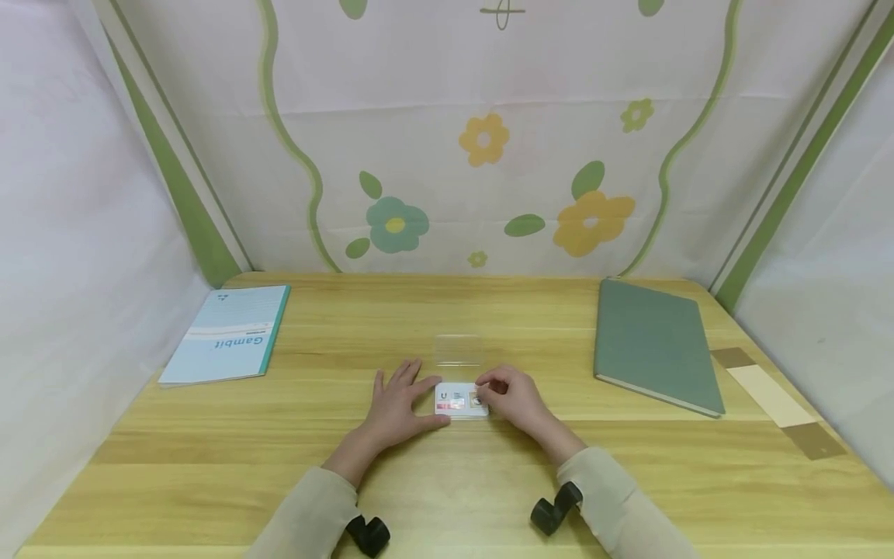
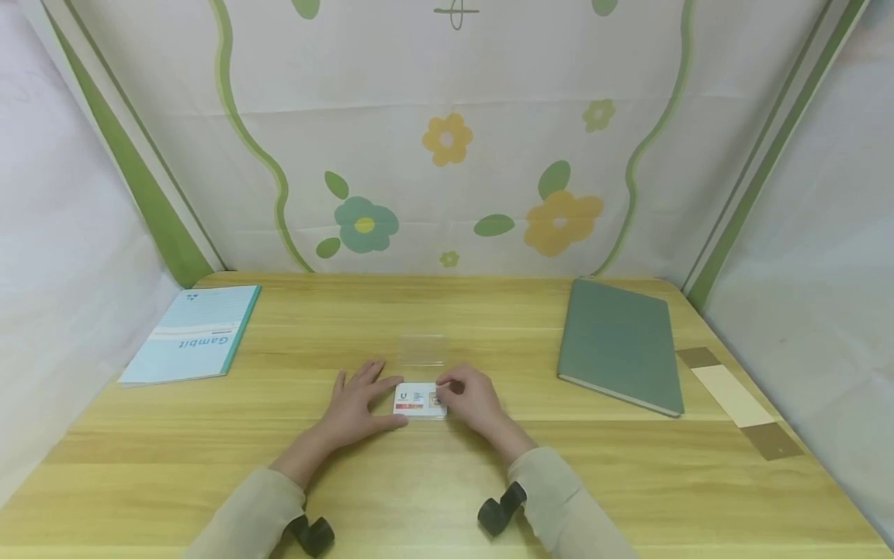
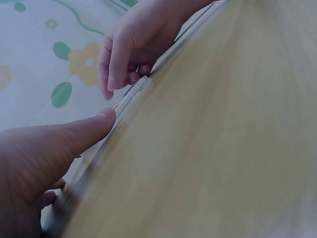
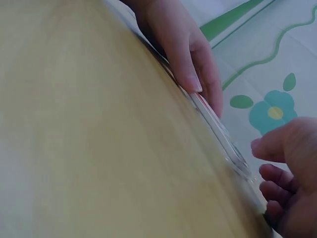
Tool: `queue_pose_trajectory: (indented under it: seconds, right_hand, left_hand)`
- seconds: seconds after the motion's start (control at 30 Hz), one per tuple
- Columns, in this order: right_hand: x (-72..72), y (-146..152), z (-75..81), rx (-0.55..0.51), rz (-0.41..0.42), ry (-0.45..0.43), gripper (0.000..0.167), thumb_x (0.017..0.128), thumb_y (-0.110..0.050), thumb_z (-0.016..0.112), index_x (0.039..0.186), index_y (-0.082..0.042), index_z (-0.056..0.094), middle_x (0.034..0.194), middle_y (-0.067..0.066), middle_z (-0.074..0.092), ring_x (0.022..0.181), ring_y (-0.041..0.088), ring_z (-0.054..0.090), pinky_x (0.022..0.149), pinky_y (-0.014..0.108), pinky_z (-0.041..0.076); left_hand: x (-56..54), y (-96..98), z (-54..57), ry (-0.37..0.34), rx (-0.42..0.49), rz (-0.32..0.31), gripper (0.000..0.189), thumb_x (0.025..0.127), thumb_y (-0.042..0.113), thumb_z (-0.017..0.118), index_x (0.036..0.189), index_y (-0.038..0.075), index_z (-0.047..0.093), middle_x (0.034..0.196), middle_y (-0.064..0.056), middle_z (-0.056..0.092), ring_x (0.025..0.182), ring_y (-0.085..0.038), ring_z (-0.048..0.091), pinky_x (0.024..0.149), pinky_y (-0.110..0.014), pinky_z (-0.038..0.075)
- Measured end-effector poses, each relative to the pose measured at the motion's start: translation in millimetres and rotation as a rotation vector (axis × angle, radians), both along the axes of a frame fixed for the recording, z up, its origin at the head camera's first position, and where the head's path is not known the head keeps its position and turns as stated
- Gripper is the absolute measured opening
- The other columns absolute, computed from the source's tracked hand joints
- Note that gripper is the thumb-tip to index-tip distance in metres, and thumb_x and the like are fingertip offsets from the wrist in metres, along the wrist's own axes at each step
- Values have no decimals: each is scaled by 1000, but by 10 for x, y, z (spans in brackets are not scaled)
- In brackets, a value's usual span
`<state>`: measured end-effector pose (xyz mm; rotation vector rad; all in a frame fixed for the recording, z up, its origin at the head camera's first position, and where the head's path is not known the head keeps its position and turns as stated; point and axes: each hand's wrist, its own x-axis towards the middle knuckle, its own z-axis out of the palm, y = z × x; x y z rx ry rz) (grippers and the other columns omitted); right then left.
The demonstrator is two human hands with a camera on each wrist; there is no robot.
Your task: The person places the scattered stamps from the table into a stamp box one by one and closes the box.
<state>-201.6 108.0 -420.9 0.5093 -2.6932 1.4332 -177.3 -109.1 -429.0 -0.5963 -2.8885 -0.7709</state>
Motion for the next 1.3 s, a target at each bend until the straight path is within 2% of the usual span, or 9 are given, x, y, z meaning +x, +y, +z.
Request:
queue_pose_trajectory:
  seconds: [0.2, 0.33, 0.47, 0.63, 0.77, 0.9, 1.03, 1.3]
  right_hand:
    - [-85, 108, 75, -50, -20, -28, 15, 75, -7, 65, 90, -4, 65, 78, 1, 57, 71, 15, 51, 63, 29, 43]
    - [-178, 194, 151, -25, -3, -59, 30, 78, -14, 64, 106, -4, 59, 97, 6, 58, 87, 20, 53, 75, 35, 43]
    - [-300, 246, 194, 31, 31, -113, 48, 79, -23, 64, 122, -10, 48, 123, 8, 46, 110, 26, 42, 90, 44, 32]
    - [-465, 254, 164, 96, 72, -142, 65, 75, -31, 66, 131, -15, 37, 134, 7, 33, 121, 26, 28, 97, 46, 19]
    - [-593, 238, 94, 172, 113, -118, 72, 73, -38, 66, 132, -11, 34, 138, 9, 26, 125, 28, 18, 98, 49, 6]
    - [-666, 220, 36, 291, 105, -88, 75, 71, -47, 64, 132, -13, 36, 138, 10, 24, 127, 30, 12, 93, 55, -8]
    - [-691, 183, 3, 385, 88, -58, 77, 69, -54, 62, 131, -16, 38, 139, 8, 23, 127, 28, 11, 93, 55, -9]
    - [-694, 126, -49, 500, 46, 16, 75, 69, -60, 56, 130, -19, 40, 139, 9, 23, 127, 29, 11, 91, 58, -5]
  left_hand:
    - [-78, -88, 55, -43, 42, -24, 67, 71, 55, 59, 125, 17, 48, 134, -15, 31, 124, -30, 22, 92, -59, 4]
    - [-187, -164, 145, -69, 83, 4, 66, 73, 53, 58, 126, 15, 46, 133, -15, 32, 123, -31, 23, 91, -60, 6]
    - [-310, -184, 204, -91, 123, 55, 69, 73, 55, 57, 128, 15, 43, 135, -15, 29, 123, -33, 20, 92, -59, 3]
    - [-475, -152, 201, -128, 144, 123, 69, 73, 52, 59, 130, 19, 40, 137, -14, 25, 125, -33, 17, 93, -58, -1]
    - [-581, -123, 163, -139, 106, 149, 69, 73, 55, 57, 130, 20, 40, 138, -14, 22, 125, -33, 14, 91, -60, -2]
    - [-649, -88, 121, -146, 52, 148, 74, 71, 62, 53, 131, 22, 39, 139, -14, 19, 126, -33, 10, 90, -60, -5]
    - [-678, -47, 81, -152, 24, 160, 75, 70, 64, 52, 131, 23, 39, 140, -14, 16, 127, -33, 6, 89, -60, -9]
    - [-672, 30, 40, -97, -59, 198, 69, 72, 63, 49, 128, 22, 44, 139, -16, 17, 126, -35, 8, 88, -63, -8]
